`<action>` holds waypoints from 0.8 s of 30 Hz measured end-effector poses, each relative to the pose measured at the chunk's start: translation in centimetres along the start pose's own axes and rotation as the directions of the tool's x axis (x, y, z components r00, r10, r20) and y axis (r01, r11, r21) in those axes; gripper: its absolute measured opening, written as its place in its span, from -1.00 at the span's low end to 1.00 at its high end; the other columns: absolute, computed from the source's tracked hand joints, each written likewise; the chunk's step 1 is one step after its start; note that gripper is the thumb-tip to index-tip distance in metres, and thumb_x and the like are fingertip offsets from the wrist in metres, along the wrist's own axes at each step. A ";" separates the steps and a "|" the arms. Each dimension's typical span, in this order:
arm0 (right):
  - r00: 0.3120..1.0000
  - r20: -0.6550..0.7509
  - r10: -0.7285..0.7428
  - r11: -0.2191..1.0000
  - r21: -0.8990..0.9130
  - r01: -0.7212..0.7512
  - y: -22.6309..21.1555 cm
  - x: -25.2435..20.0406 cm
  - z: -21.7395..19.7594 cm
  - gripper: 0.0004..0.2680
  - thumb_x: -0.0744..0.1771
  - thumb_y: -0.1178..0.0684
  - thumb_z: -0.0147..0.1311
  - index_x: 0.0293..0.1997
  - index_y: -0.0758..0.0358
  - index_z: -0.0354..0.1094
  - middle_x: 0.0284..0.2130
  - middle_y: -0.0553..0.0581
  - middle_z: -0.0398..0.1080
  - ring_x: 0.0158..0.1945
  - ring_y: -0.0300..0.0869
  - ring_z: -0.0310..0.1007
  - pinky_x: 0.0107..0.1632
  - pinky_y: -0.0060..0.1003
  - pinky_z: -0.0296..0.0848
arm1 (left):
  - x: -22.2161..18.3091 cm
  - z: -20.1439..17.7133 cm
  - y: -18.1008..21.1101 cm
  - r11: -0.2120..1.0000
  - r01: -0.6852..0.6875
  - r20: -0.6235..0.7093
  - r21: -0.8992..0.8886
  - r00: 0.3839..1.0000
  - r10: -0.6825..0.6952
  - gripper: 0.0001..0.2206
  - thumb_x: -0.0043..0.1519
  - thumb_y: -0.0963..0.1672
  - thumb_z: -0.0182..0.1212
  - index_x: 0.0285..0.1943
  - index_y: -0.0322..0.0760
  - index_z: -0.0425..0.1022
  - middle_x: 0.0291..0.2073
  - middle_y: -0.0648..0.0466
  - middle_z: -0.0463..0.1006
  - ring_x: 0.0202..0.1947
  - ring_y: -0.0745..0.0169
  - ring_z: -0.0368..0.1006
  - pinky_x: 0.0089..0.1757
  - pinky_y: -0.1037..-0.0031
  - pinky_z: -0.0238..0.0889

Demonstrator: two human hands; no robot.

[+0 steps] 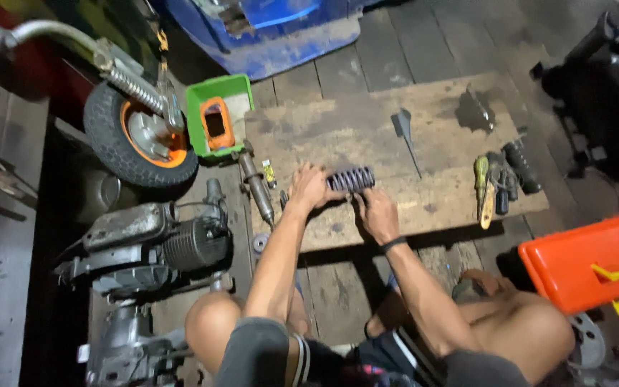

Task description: The person sits on the floor and repeatedly compresses and rotates a metal coil spring with both hands, examining its condition. The spring is handled continuously without being installed or modified.

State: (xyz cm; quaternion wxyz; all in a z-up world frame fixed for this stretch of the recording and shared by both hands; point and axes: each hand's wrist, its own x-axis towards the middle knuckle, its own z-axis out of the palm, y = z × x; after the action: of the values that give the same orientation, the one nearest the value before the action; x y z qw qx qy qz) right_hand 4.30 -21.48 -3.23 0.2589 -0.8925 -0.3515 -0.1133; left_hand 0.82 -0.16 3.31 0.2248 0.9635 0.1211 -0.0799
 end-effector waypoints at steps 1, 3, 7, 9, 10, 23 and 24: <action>1.000 -0.012 -0.008 1.000 -0.001 0.008 0.1 0.4 0.5 -0.83 0.40 -0.05 0.10 -0.32 0.16 0.39 -0.51 0.15 0.41 -0.29 0.06 0.52 -0.16 -0.12 0.50 | 0.8 0.8 -0.9 1.000 -0.003 -0.013 0.004 1.000 0.003 -0.30 -0.07 0.33 0.29 0.20 0.14 0.54 0.15 0.11 0.53 0.22 -0.04 0.27 0.19 -0.16 0.13; 1.000 -0.028 0.014 1.000 0.016 -0.013 0.5 -0.4 1.0 -0.79 0.42 -0.09 0.05 -0.34 0.16 0.36 -0.51 0.16 0.39 -0.29 0.07 0.51 -0.17 -0.14 0.50 | 1.5 3.5 -2.0 1.000 -0.017 -0.005 0.026 1.000 0.017 -0.32 -0.07 0.31 0.31 0.20 0.17 0.54 0.12 0.16 0.53 0.18 0.01 0.28 0.18 -0.10 0.15; 1.000 -0.002 -0.016 1.000 -0.001 0.016 0.4 -0.6 1.5 -0.82 0.40 -0.07 0.11 -0.31 0.16 0.39 -0.50 0.17 0.41 -0.29 0.07 0.54 -0.17 -0.10 0.52 | 0.9 2.9 -1.9 1.000 -0.011 -0.034 -0.006 0.999 0.011 -0.31 -0.08 0.33 0.29 0.16 0.14 0.56 0.06 0.15 0.54 0.14 0.02 0.30 0.16 -0.05 0.18; 0.999 -0.032 0.038 0.998 0.052 -0.036 0.0 -0.3 -0.3 -0.88 0.40 0.00 0.09 -0.28 0.16 0.41 -0.47 0.15 0.42 -0.25 0.06 0.53 -0.15 -0.14 0.51 | 1.4 3.5 -1.9 1.000 -0.008 -0.004 0.017 1.000 0.008 -0.24 -0.11 0.39 0.21 0.19 0.16 0.54 0.08 0.15 0.55 0.13 0.01 0.31 0.14 -0.07 0.21; 0.999 -0.022 0.042 0.998 0.052 -0.041 0.1 -0.5 0.1 -0.88 0.40 0.00 0.09 -0.28 0.16 0.41 -0.47 0.15 0.42 -0.25 0.06 0.53 -0.15 -0.14 0.51 | 0.9 3.0 -1.5 1.000 -0.003 0.005 0.012 1.000 0.003 -0.24 -0.11 0.39 0.21 0.19 0.16 0.54 0.08 0.15 0.55 0.13 0.01 0.31 0.14 -0.07 0.21; 0.998 -0.032 0.058 0.996 0.071 -0.055 0.4 -0.4 1.4 -0.87 0.40 -0.02 0.08 -0.22 0.15 0.45 -0.43 0.15 0.46 -0.22 0.05 0.55 -0.12 -0.12 0.53 | 0.3 0.5 -0.7 1.000 0.004 0.027 0.024 1.000 -0.005 -0.29 -0.09 0.38 0.22 0.19 0.23 0.54 0.06 0.17 0.56 0.12 0.00 0.35 0.12 -0.05 0.25; 0.997 -0.042 0.069 0.994 0.083 -0.065 0.3 -0.8 1.8 -0.85 0.41 -0.03 0.08 -0.24 0.17 0.45 -0.43 0.20 0.46 -0.22 0.09 0.54 -0.12 -0.08 0.53 | 0.2 0.7 -0.7 1.000 0.005 0.028 0.019 1.000 -0.005 -0.28 -0.08 0.38 0.21 0.19 0.22 0.54 0.06 0.15 0.57 0.12 -0.01 0.35 0.12 -0.06 0.25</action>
State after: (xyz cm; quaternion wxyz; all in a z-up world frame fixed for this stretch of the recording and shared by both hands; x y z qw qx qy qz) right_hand 3.91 -21.15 -5.13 0.3068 -0.8897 -0.3198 -0.1101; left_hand 0.75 0.16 2.39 0.2172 0.9641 0.1195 -0.0950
